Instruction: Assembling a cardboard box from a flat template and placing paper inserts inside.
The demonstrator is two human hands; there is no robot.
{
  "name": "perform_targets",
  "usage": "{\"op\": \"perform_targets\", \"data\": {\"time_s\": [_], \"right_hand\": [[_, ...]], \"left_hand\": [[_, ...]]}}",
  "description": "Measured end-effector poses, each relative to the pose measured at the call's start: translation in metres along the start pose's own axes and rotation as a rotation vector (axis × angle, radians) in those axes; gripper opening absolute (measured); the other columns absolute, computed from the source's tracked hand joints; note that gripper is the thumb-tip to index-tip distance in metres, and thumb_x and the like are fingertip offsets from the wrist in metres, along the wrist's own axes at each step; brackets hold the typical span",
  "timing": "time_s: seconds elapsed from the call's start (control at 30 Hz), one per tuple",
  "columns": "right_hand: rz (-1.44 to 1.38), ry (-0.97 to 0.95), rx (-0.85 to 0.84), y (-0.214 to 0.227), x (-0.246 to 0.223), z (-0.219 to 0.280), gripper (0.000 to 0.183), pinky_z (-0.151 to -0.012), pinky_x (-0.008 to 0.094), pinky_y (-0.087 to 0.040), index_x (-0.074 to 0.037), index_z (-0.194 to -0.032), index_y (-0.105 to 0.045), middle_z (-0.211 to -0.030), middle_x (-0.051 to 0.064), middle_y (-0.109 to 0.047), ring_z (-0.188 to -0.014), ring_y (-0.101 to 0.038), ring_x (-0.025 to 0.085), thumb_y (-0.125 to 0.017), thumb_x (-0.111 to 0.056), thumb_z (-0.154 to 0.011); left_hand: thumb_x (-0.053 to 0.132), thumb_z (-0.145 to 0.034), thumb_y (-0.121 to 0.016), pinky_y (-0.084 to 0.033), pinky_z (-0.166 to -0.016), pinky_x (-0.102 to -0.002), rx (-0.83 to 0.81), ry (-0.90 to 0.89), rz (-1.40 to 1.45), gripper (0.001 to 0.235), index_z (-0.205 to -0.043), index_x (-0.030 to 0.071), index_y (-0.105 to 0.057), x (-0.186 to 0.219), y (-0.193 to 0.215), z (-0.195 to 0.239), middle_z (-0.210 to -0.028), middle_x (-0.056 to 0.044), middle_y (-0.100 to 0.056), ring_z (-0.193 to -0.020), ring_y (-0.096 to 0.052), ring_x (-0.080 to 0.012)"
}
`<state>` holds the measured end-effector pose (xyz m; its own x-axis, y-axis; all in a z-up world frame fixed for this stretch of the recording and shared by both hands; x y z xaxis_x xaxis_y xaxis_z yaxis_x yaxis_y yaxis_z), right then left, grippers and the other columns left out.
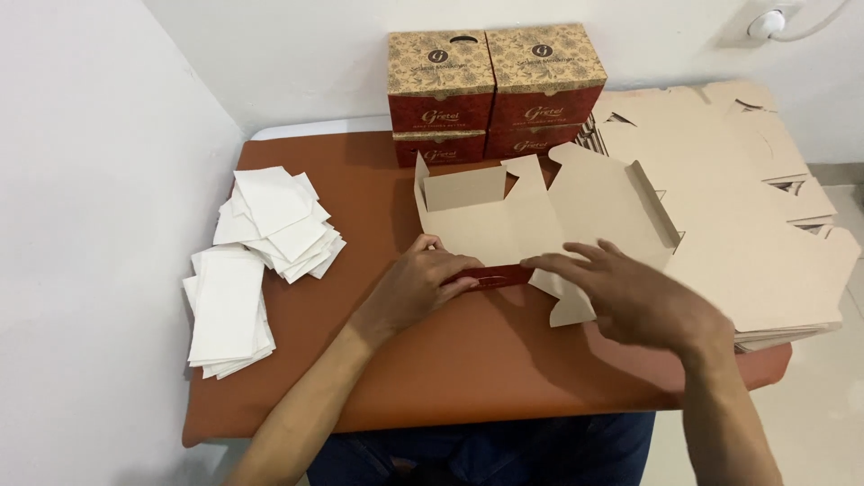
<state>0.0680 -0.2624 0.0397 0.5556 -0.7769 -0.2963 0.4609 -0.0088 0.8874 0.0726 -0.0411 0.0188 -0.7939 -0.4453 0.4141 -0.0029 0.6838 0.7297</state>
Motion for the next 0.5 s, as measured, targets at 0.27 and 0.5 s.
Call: {"op": "perform_targets", "data": {"time_s": [0.27, 0.5], "right_hand": [[0.407, 0.004, 0.288, -0.021, 0.022, 0.013, 0.082, -0.121, 0.061, -0.030, -0.022, -0.173, -0.013, -0.161, 0.005, -0.047, -0.152, -0.040, 0.034, -0.042, -0.005, -0.098], [0.066, -0.153, 0.474, 0.024, 0.005, 0.008, 0.025, -0.121, 0.058, -0.047, -0.020, -0.118, -0.084, -0.113, 0.008, -0.084, -0.122, -0.075, 0.030, -0.077, -0.020, -0.094]], "left_hand": [[0.021, -0.102, -0.078, -0.042, -0.098, -0.033, 0.000, -0.011, -0.020, 0.021, -0.120, 0.012, -0.074, 0.003, 0.003, 0.000, -0.092, 0.002, -0.080, -0.077, -0.053, -0.0199], [0.019, -0.100, -0.078, -0.044, -0.105, -0.039, -0.073, 0.077, 0.010, 0.021, -0.120, 0.014, -0.077, 0.004, 0.003, -0.003, -0.092, -0.007, -0.083, -0.086, -0.079, -0.0210]]}}
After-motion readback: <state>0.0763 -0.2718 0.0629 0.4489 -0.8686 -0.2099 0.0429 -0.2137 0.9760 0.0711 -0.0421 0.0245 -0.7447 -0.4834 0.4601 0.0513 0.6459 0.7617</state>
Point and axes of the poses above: each hand's wrist, its own z-axis away from the middle knuckle, its own y-axis out of the back of the hand, x = y × z, the point moved 8 cm from there along -z, towards the middle knuckle
